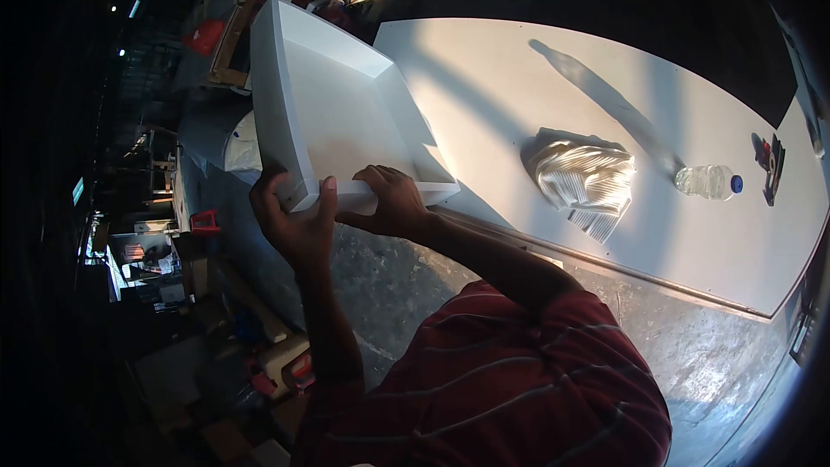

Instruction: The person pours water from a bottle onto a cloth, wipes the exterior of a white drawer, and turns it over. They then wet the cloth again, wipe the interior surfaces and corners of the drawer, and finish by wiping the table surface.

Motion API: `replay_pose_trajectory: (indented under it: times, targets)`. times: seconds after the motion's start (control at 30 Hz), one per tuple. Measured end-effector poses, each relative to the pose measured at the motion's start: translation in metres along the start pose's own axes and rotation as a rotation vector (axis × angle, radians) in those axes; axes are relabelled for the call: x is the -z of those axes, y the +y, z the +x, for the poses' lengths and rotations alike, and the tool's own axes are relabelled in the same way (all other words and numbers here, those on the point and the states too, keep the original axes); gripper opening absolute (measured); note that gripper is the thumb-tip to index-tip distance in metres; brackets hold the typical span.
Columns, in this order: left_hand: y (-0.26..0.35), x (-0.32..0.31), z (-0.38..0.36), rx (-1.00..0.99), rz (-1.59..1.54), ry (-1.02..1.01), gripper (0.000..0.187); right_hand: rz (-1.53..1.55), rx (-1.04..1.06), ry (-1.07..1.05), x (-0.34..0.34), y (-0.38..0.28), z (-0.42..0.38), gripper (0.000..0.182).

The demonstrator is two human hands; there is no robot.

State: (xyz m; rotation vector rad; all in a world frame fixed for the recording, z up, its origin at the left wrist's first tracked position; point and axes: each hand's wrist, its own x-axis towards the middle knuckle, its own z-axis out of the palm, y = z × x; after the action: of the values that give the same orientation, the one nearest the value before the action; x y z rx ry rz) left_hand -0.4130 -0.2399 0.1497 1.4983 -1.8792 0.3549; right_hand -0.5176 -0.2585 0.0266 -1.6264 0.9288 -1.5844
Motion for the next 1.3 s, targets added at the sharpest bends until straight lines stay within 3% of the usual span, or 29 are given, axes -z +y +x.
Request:
replay_pose_trajectory:
  times: [0.13, 0.27, 0.3, 0.43, 0.63, 0.7, 0.77, 0.83, 0.9, 0.93, 0.97, 1.07, 1.1, 1.17, 1.27, 1.3]
  targets:
    - [0.000, 0.000, 0.000, -0.038, -0.020, 0.015, 0.058, -0.082, 0.008, -0.032, 0.031, 0.029, -0.030, 0.051]
    - [0.003, -0.002, 0.000, -0.061, 0.001, 0.036, 0.057, -0.492, -0.182, 0.111, 0.118, 0.092, -0.071, 0.020]
    - [0.008, -0.009, -0.001, -0.045, -0.034, 0.018, 0.057, -0.716, -0.146, 0.044, 0.182, 0.119, -0.095, 0.022]
    - [0.007, -0.008, 0.001, -0.063, 0.009, 0.064, 0.054, -1.079, -0.240, -0.201, 0.256, 0.111, -0.139, 0.033]
    - [-0.008, 0.002, 0.006, -0.169, 0.053, 0.058, 0.046, -0.981, -0.314, -0.365, 0.280, 0.125, -0.164, 0.027]
    - [-0.017, 0.006, 0.007, -0.188, 0.016, 0.019, 0.046, -0.769, -0.312, -0.009, 0.272, 0.114, -0.153, 0.016]
    - [-0.025, 0.010, 0.010, -0.204, -0.012, 0.005, 0.046, -0.702, -0.285, 0.066, 0.269, 0.110, -0.145, 0.016]
    - [-0.031, 0.018, 0.010, -0.215, -0.035, -0.007, 0.046, -0.209, -0.406, 0.343, 0.267, 0.092, -0.125, 0.022]
    - [-0.033, 0.026, 0.011, -0.185, -0.003, -0.093, 0.049, -0.529, -0.548, 0.286, 0.282, 0.048, -0.092, 0.028]
    - [-0.033, 0.025, 0.012, -0.183, -0.007, -0.088, 0.049, -0.641, -0.334, 0.350, 0.291, 0.037, -0.080, 0.026]
    - [-0.033, 0.025, 0.012, -0.188, -0.016, -0.092, 0.050, -0.668, -0.319, 0.370, 0.303, 0.017, -0.068, 0.024]
    - [-0.045, 0.022, 0.011, -0.211, -0.038, -0.077, 0.051, -0.607, -0.238, 0.405, 0.336, -0.039, -0.039, 0.034]
    - [-0.049, 0.021, 0.010, -0.227, -0.041, -0.063, 0.051, -0.427, -0.201, 0.410, 0.347, -0.052, -0.036, 0.035]
    - [-0.052, 0.020, 0.008, -0.208, -0.045, -0.040, 0.047, -0.401, -0.307, 0.403, 0.368, -0.081, -0.033, 0.037]
    - [-0.067, 0.020, 0.010, -0.196, -0.045, -0.015, 0.041, -0.532, -0.109, 0.486, 0.378, -0.118, -0.021, 0.038]
    - [-0.067, 0.020, 0.009, -0.202, -0.060, -0.009, 0.041, -0.461, -0.180, 0.566, 0.383, -0.127, -0.018, 0.038]
